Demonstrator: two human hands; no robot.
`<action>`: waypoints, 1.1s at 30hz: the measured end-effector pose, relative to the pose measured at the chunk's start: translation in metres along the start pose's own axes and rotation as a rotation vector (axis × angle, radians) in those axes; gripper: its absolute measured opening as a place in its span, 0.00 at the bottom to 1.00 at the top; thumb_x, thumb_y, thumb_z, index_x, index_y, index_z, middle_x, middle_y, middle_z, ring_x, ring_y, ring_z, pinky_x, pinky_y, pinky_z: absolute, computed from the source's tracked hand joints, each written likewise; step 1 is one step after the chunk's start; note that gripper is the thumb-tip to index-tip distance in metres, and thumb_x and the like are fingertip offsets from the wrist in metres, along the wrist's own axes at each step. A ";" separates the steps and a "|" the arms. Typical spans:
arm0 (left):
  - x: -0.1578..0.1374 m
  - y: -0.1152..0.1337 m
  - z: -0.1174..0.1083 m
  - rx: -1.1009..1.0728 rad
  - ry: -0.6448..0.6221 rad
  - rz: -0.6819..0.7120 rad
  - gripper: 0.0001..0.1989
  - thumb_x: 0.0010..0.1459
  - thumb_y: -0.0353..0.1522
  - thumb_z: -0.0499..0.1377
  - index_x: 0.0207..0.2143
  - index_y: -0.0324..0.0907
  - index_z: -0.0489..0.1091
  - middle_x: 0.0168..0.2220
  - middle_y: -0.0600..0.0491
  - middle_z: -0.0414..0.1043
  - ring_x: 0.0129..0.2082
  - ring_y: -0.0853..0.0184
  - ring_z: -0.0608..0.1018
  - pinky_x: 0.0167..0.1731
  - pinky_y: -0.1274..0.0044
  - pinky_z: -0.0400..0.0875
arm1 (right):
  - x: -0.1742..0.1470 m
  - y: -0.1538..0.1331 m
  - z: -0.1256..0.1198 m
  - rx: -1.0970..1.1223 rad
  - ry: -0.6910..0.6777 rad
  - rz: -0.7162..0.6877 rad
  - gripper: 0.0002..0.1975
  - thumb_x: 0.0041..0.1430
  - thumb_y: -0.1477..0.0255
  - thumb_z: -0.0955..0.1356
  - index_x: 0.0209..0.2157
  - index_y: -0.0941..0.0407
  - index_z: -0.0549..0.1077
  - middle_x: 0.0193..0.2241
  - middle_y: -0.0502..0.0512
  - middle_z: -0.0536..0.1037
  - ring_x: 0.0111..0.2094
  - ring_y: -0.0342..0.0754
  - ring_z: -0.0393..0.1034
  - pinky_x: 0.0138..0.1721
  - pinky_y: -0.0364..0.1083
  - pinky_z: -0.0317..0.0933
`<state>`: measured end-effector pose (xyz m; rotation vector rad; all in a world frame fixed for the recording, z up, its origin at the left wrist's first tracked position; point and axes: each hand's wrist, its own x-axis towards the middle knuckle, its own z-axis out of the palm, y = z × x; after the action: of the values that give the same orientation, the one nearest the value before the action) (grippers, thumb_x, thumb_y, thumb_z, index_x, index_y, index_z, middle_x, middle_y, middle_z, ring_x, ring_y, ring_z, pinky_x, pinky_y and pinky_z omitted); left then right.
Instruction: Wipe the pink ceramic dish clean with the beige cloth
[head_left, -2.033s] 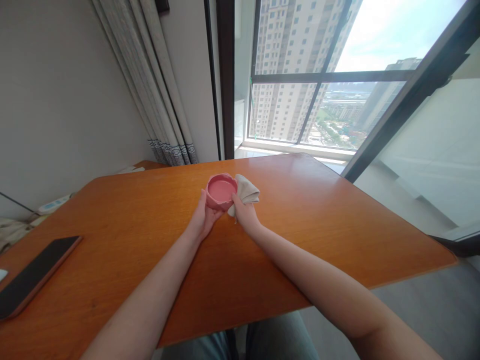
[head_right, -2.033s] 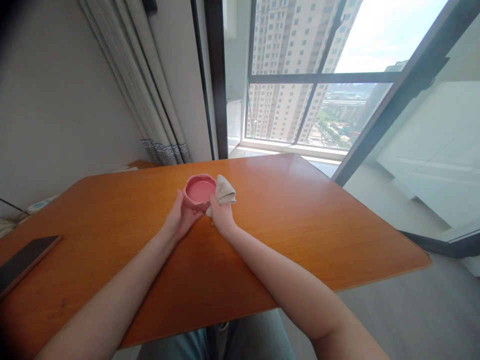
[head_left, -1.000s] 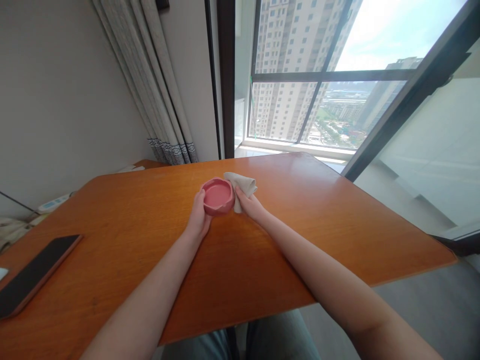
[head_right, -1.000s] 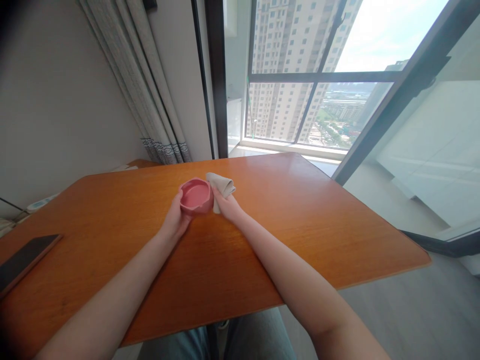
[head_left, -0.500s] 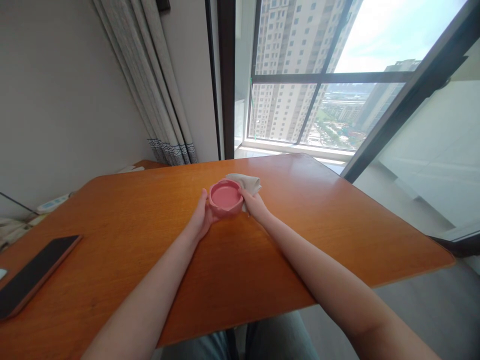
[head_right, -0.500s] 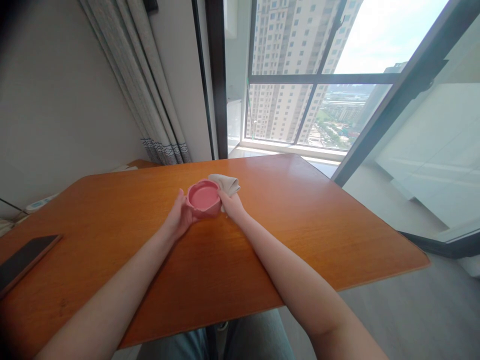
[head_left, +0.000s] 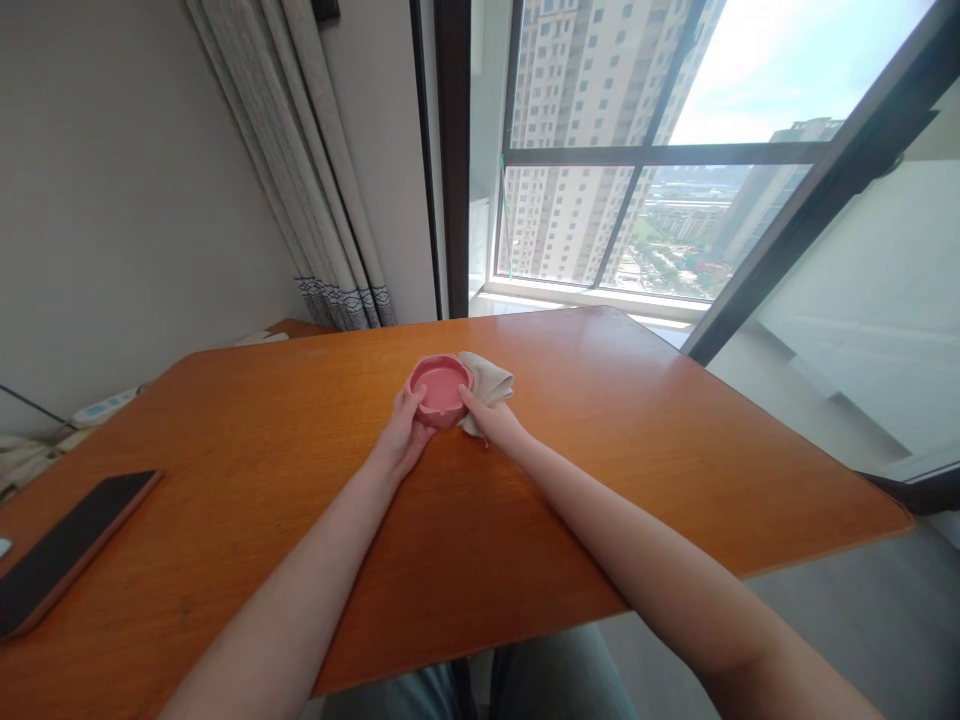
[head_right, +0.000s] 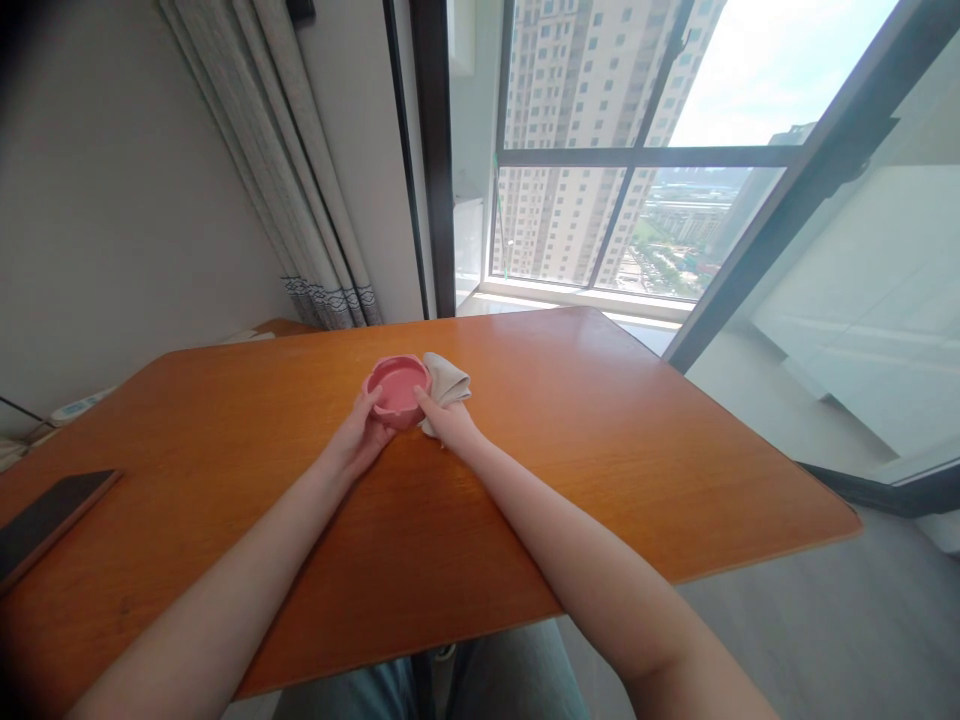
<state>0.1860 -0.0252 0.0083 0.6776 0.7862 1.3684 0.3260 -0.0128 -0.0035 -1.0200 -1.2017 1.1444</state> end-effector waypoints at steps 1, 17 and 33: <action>-0.001 0.000 0.000 0.005 -0.012 -0.018 0.22 0.54 0.35 0.61 0.51 0.44 0.64 0.47 0.48 0.73 0.39 0.67 0.77 0.38 0.73 0.75 | 0.001 0.001 -0.002 -0.013 0.005 0.015 0.26 0.52 0.62 0.69 0.52 0.56 0.69 0.51 0.55 0.74 0.54 0.52 0.66 0.57 0.50 0.58; -0.002 0.001 0.005 -0.043 0.069 0.039 0.19 0.56 0.35 0.57 0.51 0.41 0.66 0.46 0.47 0.74 0.40 0.66 0.77 0.38 0.76 0.74 | -0.009 -0.001 0.012 -0.071 -0.068 -0.078 0.34 0.56 0.55 0.65 0.60 0.55 0.60 0.61 0.54 0.62 0.64 0.49 0.51 0.64 0.47 0.42; -0.002 -0.004 0.001 0.004 0.012 -0.012 0.22 0.53 0.37 0.61 0.50 0.43 0.63 0.47 0.47 0.72 0.42 0.65 0.77 0.41 0.70 0.74 | -0.002 -0.002 0.006 -0.015 0.048 0.081 0.27 0.56 0.55 0.65 0.53 0.57 0.69 0.54 0.56 0.71 0.59 0.51 0.60 0.61 0.48 0.50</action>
<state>0.1894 -0.0276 0.0061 0.6666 0.8017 1.3613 0.3208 -0.0153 -0.0008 -1.1101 -1.1414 1.1685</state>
